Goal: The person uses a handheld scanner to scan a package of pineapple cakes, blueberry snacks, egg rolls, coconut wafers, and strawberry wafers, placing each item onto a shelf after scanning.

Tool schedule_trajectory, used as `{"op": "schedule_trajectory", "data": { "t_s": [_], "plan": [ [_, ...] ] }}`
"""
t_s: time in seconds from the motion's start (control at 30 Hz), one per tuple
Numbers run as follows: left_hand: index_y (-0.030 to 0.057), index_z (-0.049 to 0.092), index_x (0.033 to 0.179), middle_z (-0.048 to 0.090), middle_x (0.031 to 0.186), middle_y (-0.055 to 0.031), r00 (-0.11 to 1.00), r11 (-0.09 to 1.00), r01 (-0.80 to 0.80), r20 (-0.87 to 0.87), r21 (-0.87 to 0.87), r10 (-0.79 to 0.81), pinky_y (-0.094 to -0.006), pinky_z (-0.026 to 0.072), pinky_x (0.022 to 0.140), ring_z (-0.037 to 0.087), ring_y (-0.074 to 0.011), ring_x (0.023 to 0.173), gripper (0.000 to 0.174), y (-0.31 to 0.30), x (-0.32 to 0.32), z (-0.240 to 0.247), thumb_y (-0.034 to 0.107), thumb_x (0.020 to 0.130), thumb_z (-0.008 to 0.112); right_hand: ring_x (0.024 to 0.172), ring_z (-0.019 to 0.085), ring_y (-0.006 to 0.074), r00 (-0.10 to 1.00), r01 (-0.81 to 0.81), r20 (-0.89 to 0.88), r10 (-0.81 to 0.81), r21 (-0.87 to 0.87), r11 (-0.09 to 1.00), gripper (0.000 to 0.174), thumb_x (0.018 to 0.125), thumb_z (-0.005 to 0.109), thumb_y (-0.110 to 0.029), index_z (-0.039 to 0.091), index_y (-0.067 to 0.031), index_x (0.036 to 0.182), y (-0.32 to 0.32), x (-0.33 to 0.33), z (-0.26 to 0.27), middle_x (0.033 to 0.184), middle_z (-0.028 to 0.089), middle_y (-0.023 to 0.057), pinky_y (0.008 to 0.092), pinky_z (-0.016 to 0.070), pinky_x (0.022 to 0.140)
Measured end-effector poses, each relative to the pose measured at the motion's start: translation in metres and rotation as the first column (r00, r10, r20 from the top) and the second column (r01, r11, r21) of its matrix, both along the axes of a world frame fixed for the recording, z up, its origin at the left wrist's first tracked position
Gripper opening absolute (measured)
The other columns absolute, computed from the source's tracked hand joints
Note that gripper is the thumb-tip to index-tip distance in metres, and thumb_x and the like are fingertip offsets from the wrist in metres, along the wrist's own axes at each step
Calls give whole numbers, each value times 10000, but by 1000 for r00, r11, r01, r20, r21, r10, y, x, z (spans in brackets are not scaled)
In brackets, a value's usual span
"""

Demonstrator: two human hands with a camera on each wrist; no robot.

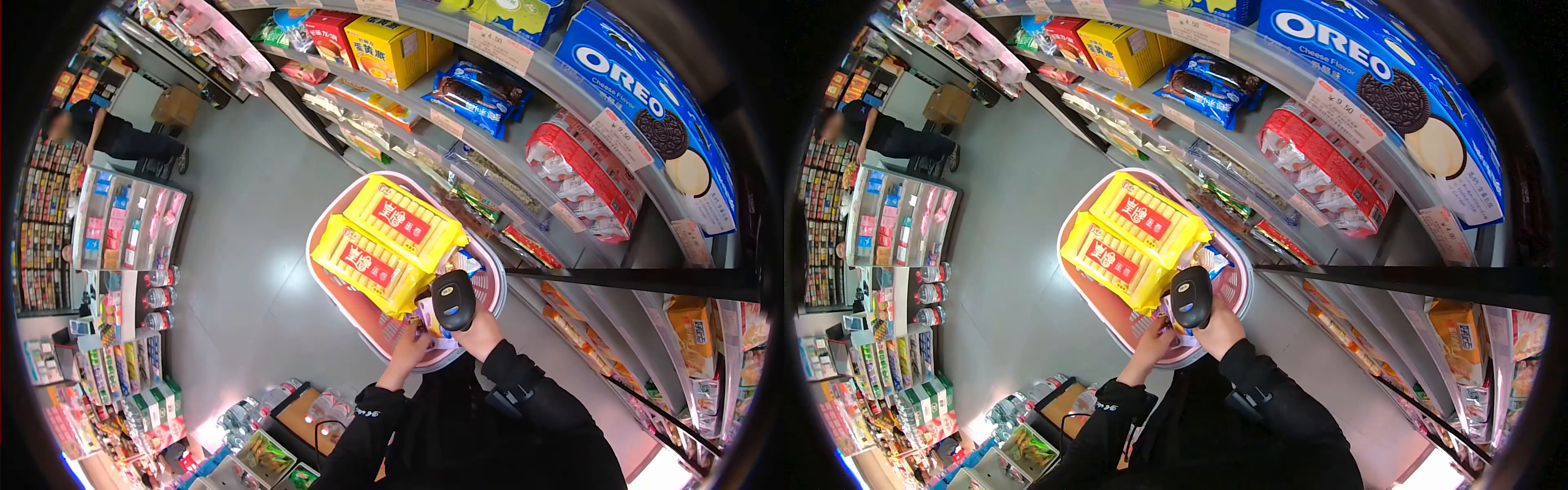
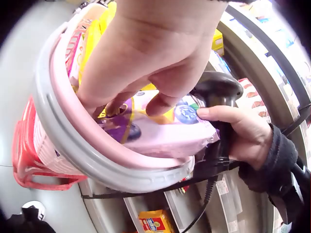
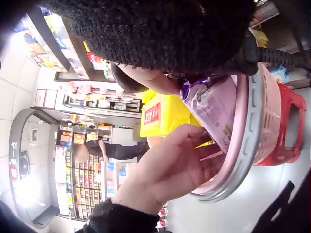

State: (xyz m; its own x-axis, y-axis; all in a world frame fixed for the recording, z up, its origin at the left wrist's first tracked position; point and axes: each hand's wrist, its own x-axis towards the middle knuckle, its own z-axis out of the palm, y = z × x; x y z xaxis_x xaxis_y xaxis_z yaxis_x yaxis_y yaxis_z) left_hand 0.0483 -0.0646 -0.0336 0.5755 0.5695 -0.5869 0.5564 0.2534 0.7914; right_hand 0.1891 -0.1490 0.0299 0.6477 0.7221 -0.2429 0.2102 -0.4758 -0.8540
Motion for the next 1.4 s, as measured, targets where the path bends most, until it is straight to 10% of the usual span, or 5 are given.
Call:
{"op": "schedule_trajectory", "data": {
  "t_s": [0.1, 0.3, 0.7, 1.0, 1.4],
  "plan": [
    [-7, 435, 1066, 537, 815, -37, 987, 981, -149, 75, 122, 140, -230, 401, 611, 499, -109, 710, 317, 7, -3, -9, 37, 753, 414, 790, 536, 359, 1000, 11, -1, -11, 2, 1000, 315, 636, 610, -115, 476, -2, 897, 3, 1, 1, 807, 556, 216, 386, 441, 666],
    [16, 470, 1003, 533, 798, -50, 850, 789, -513, -71, -339, 522, -272, 416, 557, 521, -148, 660, 254, 26, -8, -83, 5, 760, 393, 830, 532, 353, 999, -30, -42, 31, 25, 999, 327, 639, 600, -91, 483, -7, 933, 8, 4, 16, 831, 558, 213, 358, 440, 697],
    [28, 473, 1002, 549, 890, -87, 909, 626, -342, -79, -701, 408, -339, 449, 725, 548, -197, 785, 262, 27, 0, -8, 60, 743, 454, 824, 546, 331, 997, -14, -80, 17, 34, 999, 312, 621, 601, -81, 506, -14, 911, 1, 15, 34, 822, 570, 183, 341, 442, 696],
    [33, 459, 1037, 547, 921, -69, 955, 742, -264, -58, -617, 292, -350, 464, 720, 546, -187, 824, 258, 30, 2, 50, 154, 810, 466, 784, 555, 155, 969, 4, -246, 31, 139, 990, 308, 643, 612, -47, 525, -9, 936, -28, 38, 43, 864, 583, 82, 276, 438, 736],
    [24, 428, 1083, 535, 992, -70, 857, 855, -225, 323, -466, 401, -311, 448, 767, 535, -160, 887, 343, -9, 12, 80, 291, 868, 413, 817, 583, 181, 998, -48, -40, 57, 192, 980, 304, 643, 648, -126, 571, -64, 930, -73, 24, 122, 869, 602, 80, 283, 450, 725]
  ]
}}
